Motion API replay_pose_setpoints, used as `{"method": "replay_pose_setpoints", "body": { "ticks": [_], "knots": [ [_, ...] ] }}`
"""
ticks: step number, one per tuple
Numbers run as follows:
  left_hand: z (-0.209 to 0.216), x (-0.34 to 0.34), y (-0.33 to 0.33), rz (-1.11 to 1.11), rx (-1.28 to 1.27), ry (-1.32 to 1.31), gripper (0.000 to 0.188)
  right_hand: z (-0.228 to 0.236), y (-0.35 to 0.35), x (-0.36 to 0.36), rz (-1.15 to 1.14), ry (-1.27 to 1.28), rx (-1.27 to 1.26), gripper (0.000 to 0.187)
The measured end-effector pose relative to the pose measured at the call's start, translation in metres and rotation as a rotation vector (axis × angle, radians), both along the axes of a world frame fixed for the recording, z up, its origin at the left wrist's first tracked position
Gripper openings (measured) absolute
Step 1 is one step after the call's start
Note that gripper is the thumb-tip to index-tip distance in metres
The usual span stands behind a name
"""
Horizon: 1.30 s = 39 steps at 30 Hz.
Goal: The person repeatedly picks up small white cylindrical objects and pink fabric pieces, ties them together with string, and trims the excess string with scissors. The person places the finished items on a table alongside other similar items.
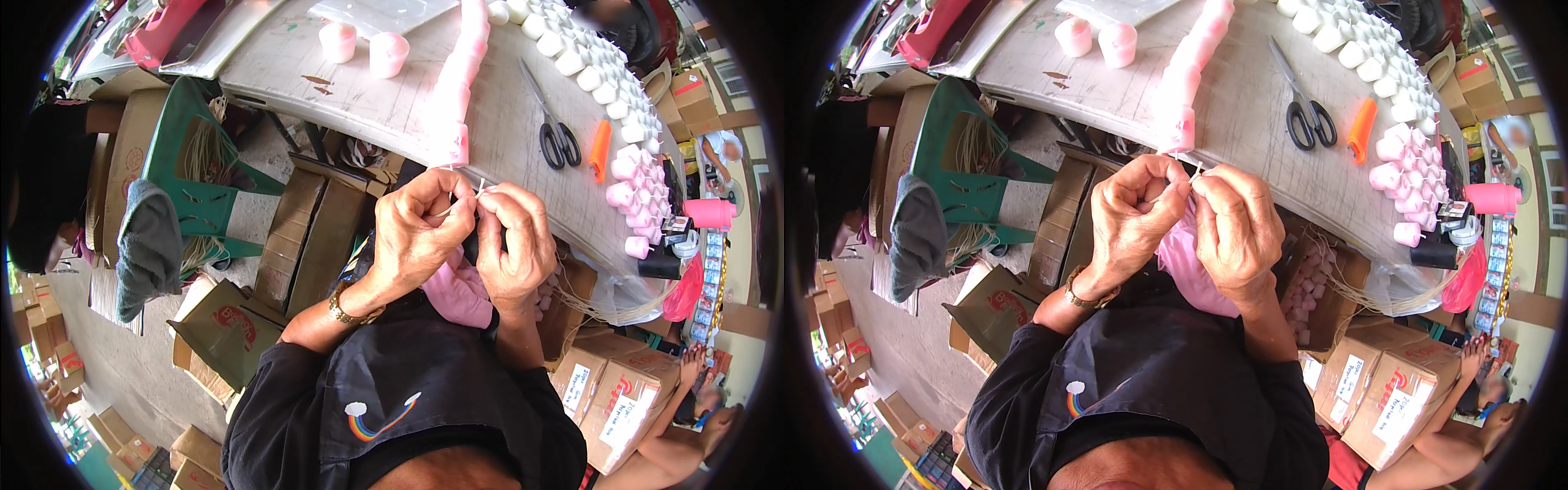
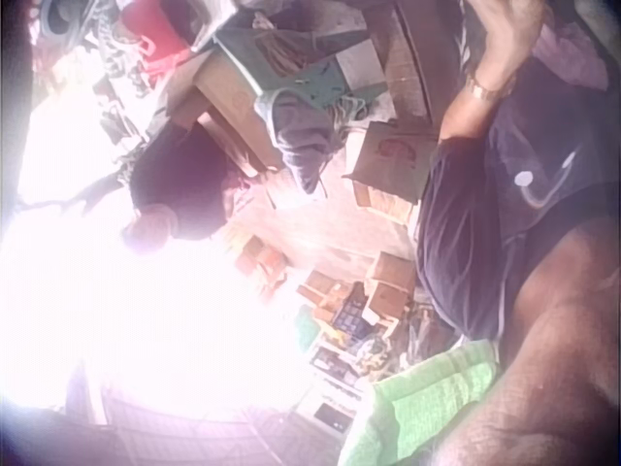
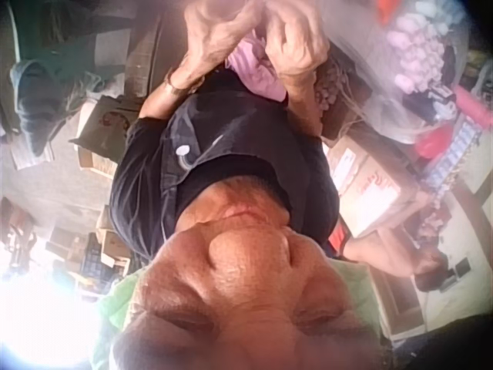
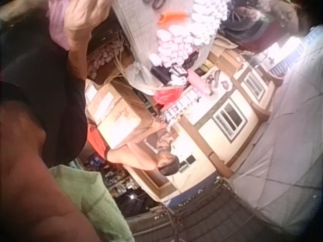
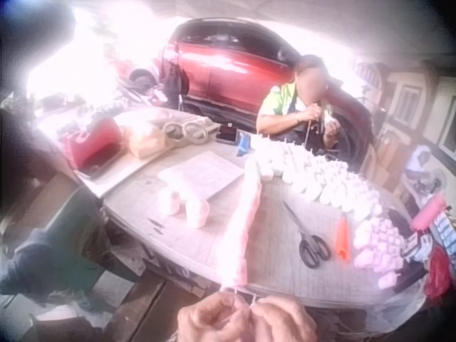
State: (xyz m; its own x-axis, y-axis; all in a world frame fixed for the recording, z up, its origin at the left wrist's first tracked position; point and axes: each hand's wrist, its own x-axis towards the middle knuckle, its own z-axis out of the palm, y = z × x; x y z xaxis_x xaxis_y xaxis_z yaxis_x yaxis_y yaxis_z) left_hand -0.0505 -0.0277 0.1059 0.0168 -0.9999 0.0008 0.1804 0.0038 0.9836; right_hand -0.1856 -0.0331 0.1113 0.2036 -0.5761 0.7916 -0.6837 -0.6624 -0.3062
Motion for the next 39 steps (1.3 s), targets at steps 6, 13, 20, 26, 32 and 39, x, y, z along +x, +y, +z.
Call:
{"method": "replay_pose_setpoints", "body": {
  "ticks": [6,13,20,26,32,39],
  "knots": [
    [0.001,0.009,0.0,-0.107,0.027,0.043,0.007,0.001,-0.001,0.001,-0.002,0.027,-0.046,0.02],
    [-0.008,0.014,0.0,-0.154,-0.266,-0.12,0.011,-0.001,-0.004,-0.003,0.029,0.028,-0.079,0.011],
    [-0.006,0.016,-0.002,-0.126,-0.32,-0.194,0.011,0.003,-0.006,-0.007,-0.03,0.178,-0.155,0.007],
    [-0.006,0.019,-0.007,-0.153,-0.412,-0.297,0.01,0.003,-0.009,-0.012,-0.062,0.2,-0.177,0.007],
    [-0.009,0.024,-0.011,-0.113,-0.522,-0.395,0.01,0.005,-0.006,-0.015,-0.007,0.089,-0.079,0.005],
    [-0.014,0.022,-0.013,-0.034,-0.617,-0.449,0.011,0.009,0.002,-0.009,0.261,-0.36,0.372,0.027]
  ]
}}
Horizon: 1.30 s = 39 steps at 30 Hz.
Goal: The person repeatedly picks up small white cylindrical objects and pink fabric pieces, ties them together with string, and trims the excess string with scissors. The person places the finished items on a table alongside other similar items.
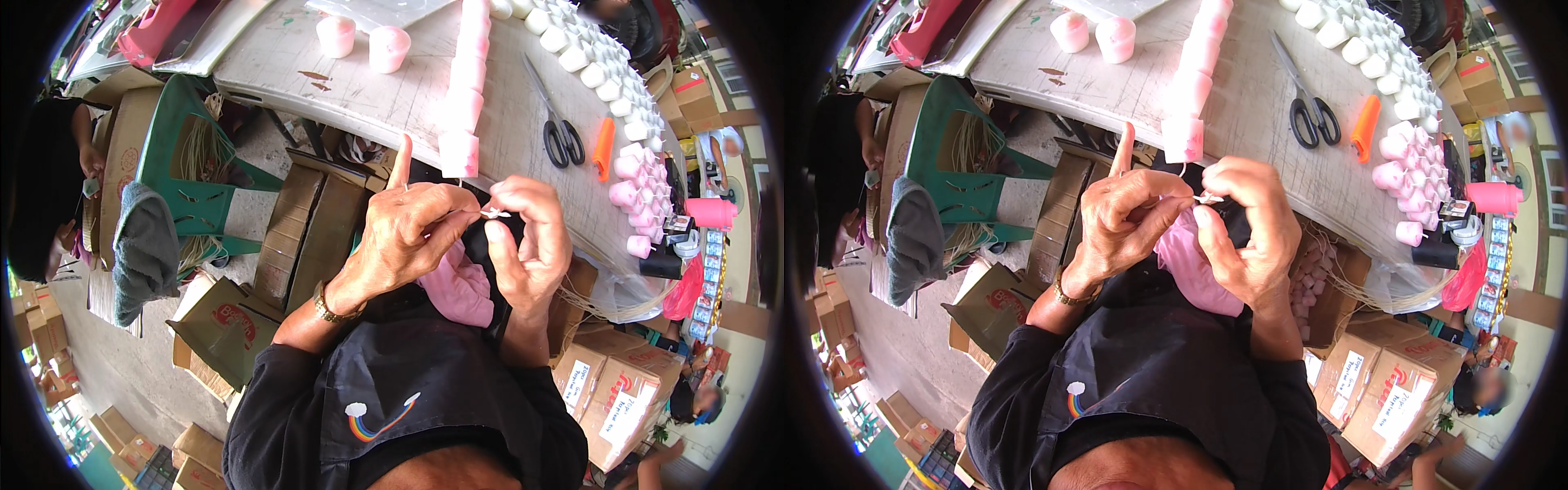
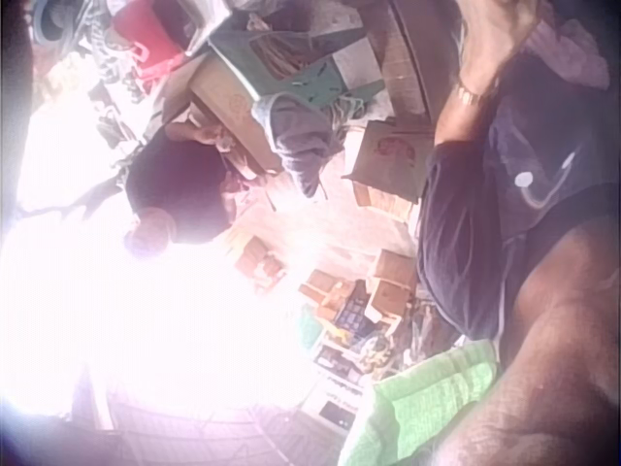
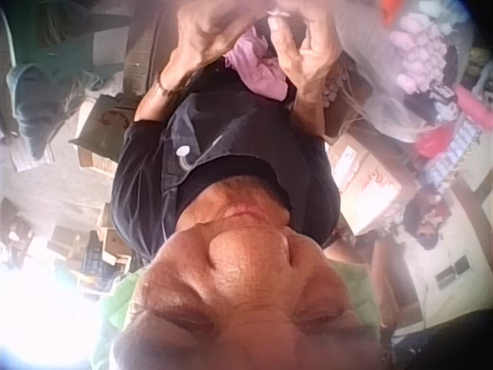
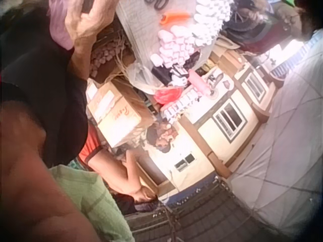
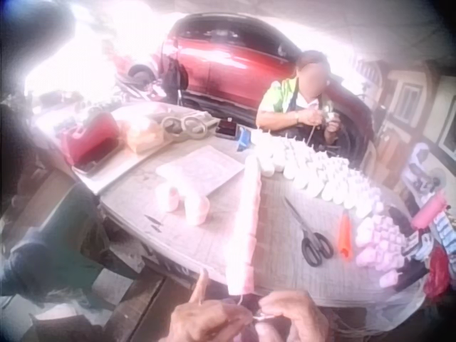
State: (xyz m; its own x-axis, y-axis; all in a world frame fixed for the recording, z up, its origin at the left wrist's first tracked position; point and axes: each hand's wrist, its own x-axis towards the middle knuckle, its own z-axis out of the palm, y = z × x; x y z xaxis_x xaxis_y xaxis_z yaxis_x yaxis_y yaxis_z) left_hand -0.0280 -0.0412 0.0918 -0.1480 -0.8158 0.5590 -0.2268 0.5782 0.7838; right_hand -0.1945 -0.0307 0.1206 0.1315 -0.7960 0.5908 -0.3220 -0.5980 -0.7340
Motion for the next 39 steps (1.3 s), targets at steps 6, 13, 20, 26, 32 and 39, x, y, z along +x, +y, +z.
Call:
{"method": "replay_pose_setpoints", "body": {
  "ticks": [6,13,20,26,32,39],
  "knots": [
    [-0.004,0.0,-0.002,0.059,-0.074,-0.088,0.013,0.003,-0.001,0.002,-0.088,0.303,-0.125,0.023],
    [-0.006,-0.002,-0.005,0.091,-0.164,-0.174,0.015,-0.002,-0.004,0.001,-0.132,0.468,-0.152,0.025],
    [-0.007,0.001,-0.008,0.09,-0.166,-0.184,0.016,-0.008,0.004,-0.005,-0.159,0.422,-0.173,0.028],
    [-0.005,0.006,0.005,0.075,-0.146,-0.196,0.019,-0.005,0.005,-0.011,0.035,0.111,0.1,0.022],
    [-0.006,0.001,0.019,0.033,-0.245,-0.155,0.022,-0.003,-0.018,0.011,-0.054,0.047,0.34,0.033],
    [-0.009,0.012,0.026,-0.135,-0.222,-0.029,0.016,-0.007,-0.034,0.04,-0.081,0.06,0.489,0.046]
  ]
}}
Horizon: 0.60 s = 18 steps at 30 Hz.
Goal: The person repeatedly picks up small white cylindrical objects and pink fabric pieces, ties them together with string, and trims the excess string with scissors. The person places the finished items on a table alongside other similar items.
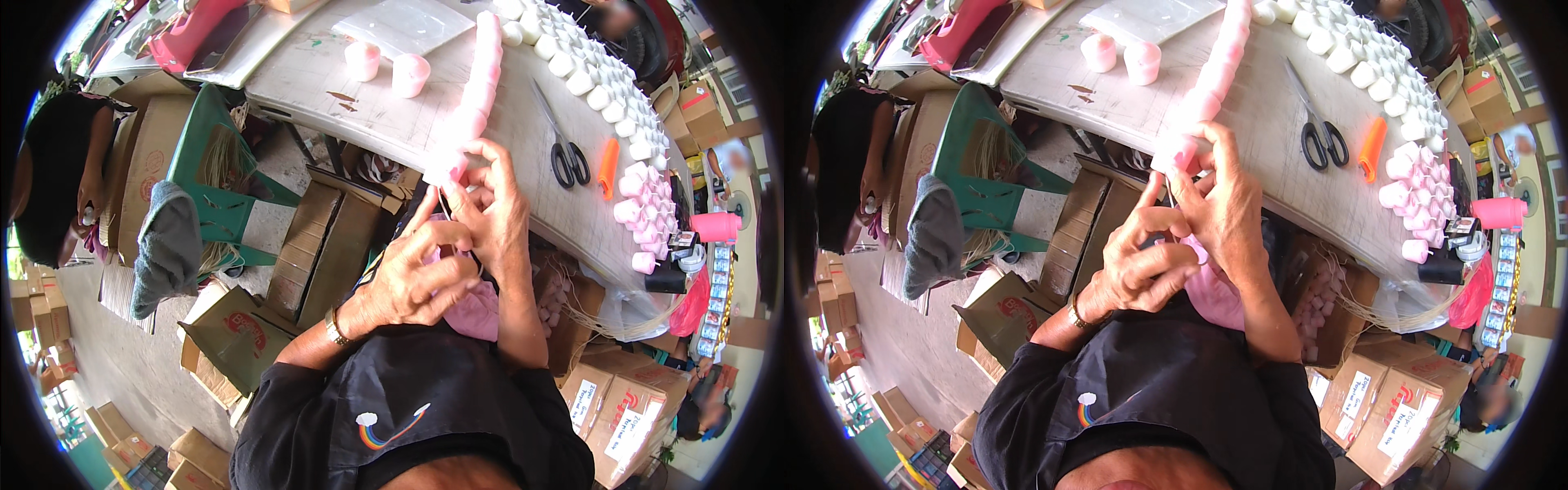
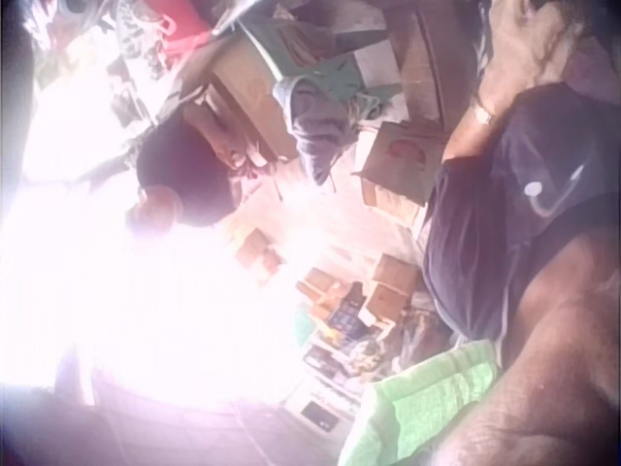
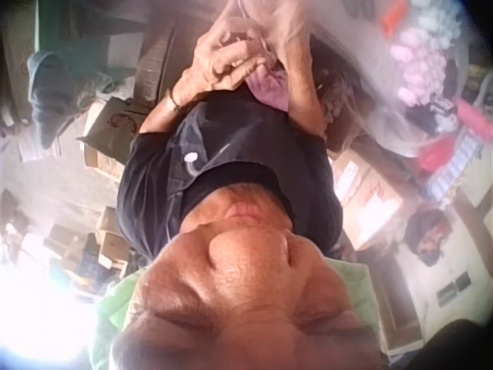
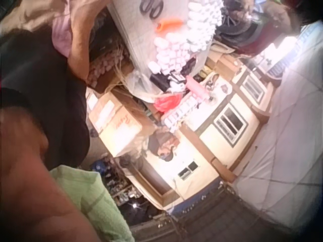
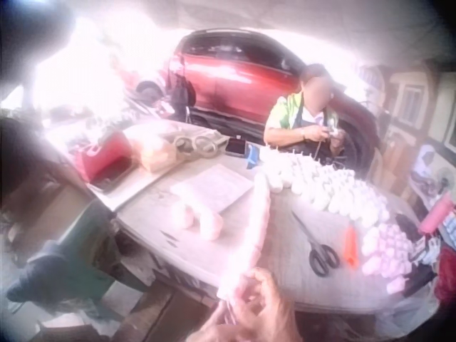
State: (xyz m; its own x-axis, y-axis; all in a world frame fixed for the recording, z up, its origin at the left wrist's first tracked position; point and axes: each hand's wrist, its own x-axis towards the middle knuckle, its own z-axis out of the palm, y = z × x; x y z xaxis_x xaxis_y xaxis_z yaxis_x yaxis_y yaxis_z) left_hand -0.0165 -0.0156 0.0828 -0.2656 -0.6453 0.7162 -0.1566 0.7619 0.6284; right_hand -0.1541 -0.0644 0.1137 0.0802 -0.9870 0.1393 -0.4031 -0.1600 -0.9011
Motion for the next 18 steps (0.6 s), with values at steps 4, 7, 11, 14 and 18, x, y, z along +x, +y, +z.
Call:
{"method": "replay_pose_setpoints", "body": {
  "ticks": [4,7,11,14,18],
  "knots": [
    [-0.007,0.006,0.0,-0.024,0.055,0.025,0.015,-0.002,0.003,-0.001,0.122,0.188,-0.14,0.05],
    [-0.014,0.011,0.0,0.248,0.045,0.084,0.024,-0.003,0.001,-0.007,0.274,0.022,0.066,0.039],
    [-0.029,0.011,-0.019,0.146,0.779,0.559,0.055,-0.006,0.011,-0.013,0.467,-0.098,0.248,0.03],
    [-0.038,0.018,-0.023,-0.338,1.116,0.798,0.052,-0.011,0.027,-0.023,0.499,-0.1,0.246,0.031],
    [-0.05,0.027,-0.014,-0.405,1.287,0.336,0.033,-0.028,0.051,-0.051,0.182,0.14,0.122,0.026]
  ]
}}
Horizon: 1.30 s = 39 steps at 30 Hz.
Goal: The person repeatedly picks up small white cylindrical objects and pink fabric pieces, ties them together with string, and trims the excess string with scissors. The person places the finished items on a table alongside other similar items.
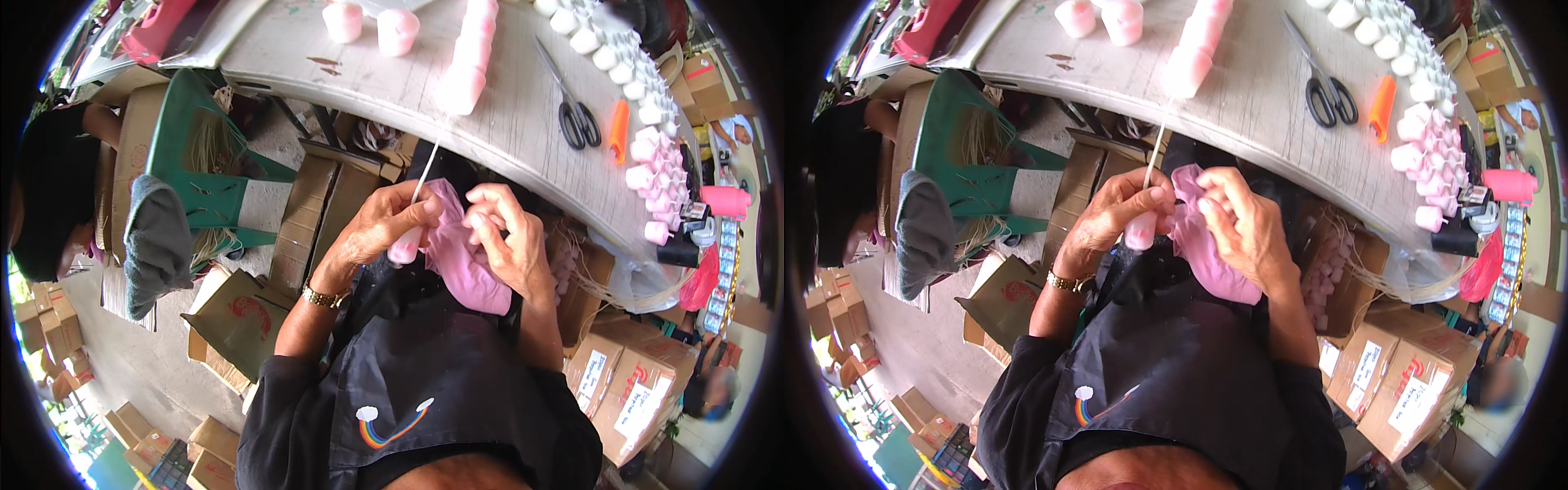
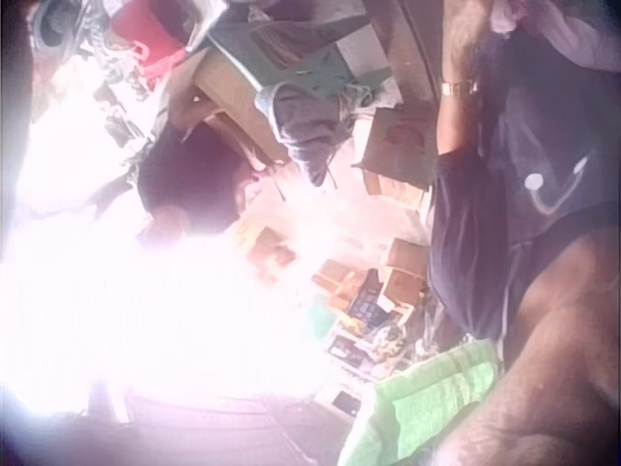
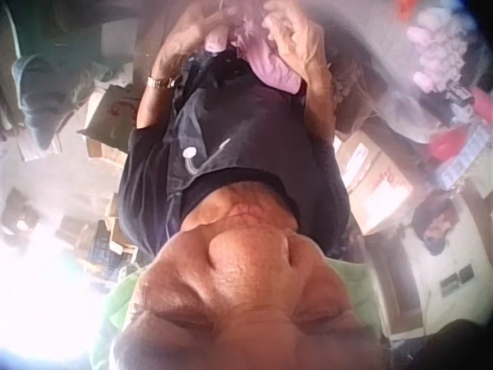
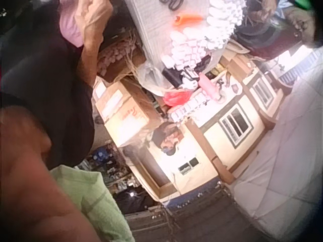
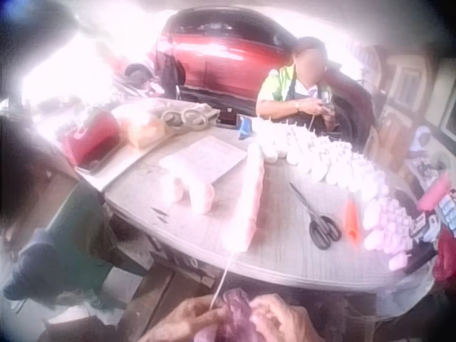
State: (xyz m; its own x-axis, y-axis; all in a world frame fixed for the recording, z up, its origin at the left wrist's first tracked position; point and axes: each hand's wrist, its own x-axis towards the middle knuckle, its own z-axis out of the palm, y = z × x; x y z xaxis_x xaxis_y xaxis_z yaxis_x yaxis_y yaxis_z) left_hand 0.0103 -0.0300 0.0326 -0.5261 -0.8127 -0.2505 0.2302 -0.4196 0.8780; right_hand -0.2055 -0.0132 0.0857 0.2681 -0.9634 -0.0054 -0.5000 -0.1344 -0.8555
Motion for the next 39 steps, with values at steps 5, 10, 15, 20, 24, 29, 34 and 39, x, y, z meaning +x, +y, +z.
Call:
{"method": "replay_pose_setpoints", "body": {
  "ticks": [5,10,15,20,24,29,34,39],
  "knots": [
    [-0.015,0.004,0.01,0.091,0.139,0.076,0.034,-0.028,0.039,-0.027,0.197,0.607,-0.149,0.021],
    [-0.012,0.018,0.013,0.003,0.147,0.066,0.033,-0.003,0.043,-0.044,-0.049,0.029,-0.063,0.011],
    [0.005,0.029,0.021,0.078,0.115,0.084,0.033,0.044,0.043,-0.061,-0.33,-0.783,0.043,0.013],
    [0.012,0.027,0.021,0.1,-0.012,0.0,0.034,0.008,0.029,-0.009,-0.242,-0.624,-0.001,0.014],
    [0.021,0.037,0.021,0.119,0.089,-0.07,0.033,-0.006,0.006,0.021,-0.204,-0.541,-0.053,0.014],
    [0.038,0.048,0.026,0.19,0.144,0.181,0.034,0.003,-0.001,0.02,-0.232,-0.553,-0.085,0.015],
    [0.06,0.04,0.031,0.105,-0.002,0.1,0.037,-0.002,0.004,0.022,-0.168,-0.511,-0.072,0.016],
    [0.08,0.042,0.035,0.114,-0.116,-0.032,0.028,0.0,0.001,0.024,-0.091,-0.576,0.031,0.017]
  ]
}}
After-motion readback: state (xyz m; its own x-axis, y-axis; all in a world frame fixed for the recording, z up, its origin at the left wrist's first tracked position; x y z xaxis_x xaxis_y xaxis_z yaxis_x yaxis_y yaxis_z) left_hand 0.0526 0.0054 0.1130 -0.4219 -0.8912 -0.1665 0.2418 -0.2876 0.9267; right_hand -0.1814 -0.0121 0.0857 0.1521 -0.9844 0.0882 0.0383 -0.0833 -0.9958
